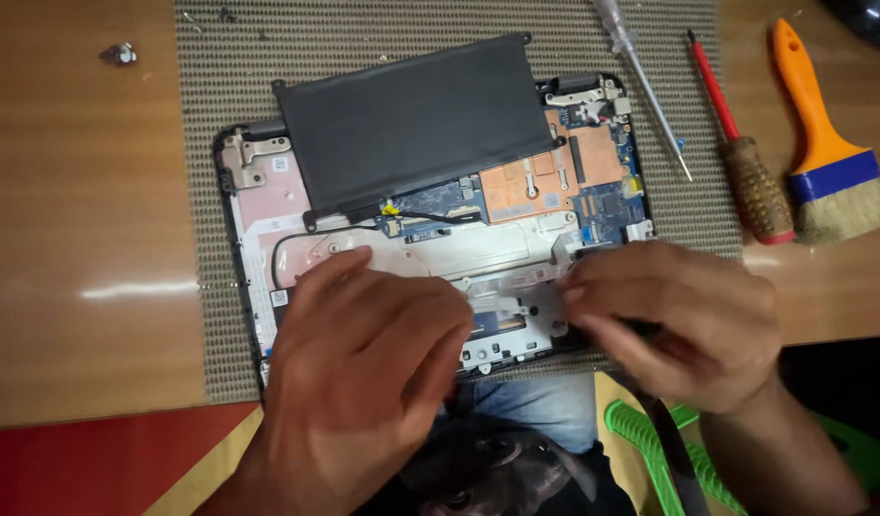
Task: The person installs a battery into a disassembled laptop chassis, carefully aligning it within the frame. They then connect the battery's ribbon cable to the motherboard and secure the connection.
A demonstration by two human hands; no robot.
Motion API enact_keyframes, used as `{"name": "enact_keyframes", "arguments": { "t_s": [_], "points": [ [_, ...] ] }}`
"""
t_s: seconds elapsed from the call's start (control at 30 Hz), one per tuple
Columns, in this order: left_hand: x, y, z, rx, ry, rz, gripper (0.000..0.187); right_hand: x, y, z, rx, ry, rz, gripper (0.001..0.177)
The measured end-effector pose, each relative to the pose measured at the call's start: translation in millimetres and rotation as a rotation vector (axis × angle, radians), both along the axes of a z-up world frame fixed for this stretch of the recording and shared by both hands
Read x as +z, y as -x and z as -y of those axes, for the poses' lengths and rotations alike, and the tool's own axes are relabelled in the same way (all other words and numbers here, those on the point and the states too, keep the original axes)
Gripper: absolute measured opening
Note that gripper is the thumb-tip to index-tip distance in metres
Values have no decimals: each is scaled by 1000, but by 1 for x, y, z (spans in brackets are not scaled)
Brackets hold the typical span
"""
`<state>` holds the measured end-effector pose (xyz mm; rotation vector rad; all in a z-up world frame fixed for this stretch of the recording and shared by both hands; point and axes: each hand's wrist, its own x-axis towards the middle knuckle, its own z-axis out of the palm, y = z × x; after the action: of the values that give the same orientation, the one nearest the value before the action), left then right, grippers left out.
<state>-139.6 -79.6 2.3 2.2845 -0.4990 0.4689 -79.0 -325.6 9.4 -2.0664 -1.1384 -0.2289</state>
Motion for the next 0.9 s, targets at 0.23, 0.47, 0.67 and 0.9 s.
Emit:
{"name": "enact_keyframes", "arguments": {
  "t_s": [0.23,0.47,0.67,0.9],
  "points": [
    [-22,9,11,18,-46,21,12,-5,7,11,-130,16,-64,9],
    [-17,2,14,-77,38,39,12,8,10,-1,-62,88,-259,15],
    [-4,-13,24,-149,38,91,18,11,1,-1,-61,159,-491,12],
    [-7,-22,39,-71,57,65,11,6,4,20,-186,-12,-693,15]
  ]
}}
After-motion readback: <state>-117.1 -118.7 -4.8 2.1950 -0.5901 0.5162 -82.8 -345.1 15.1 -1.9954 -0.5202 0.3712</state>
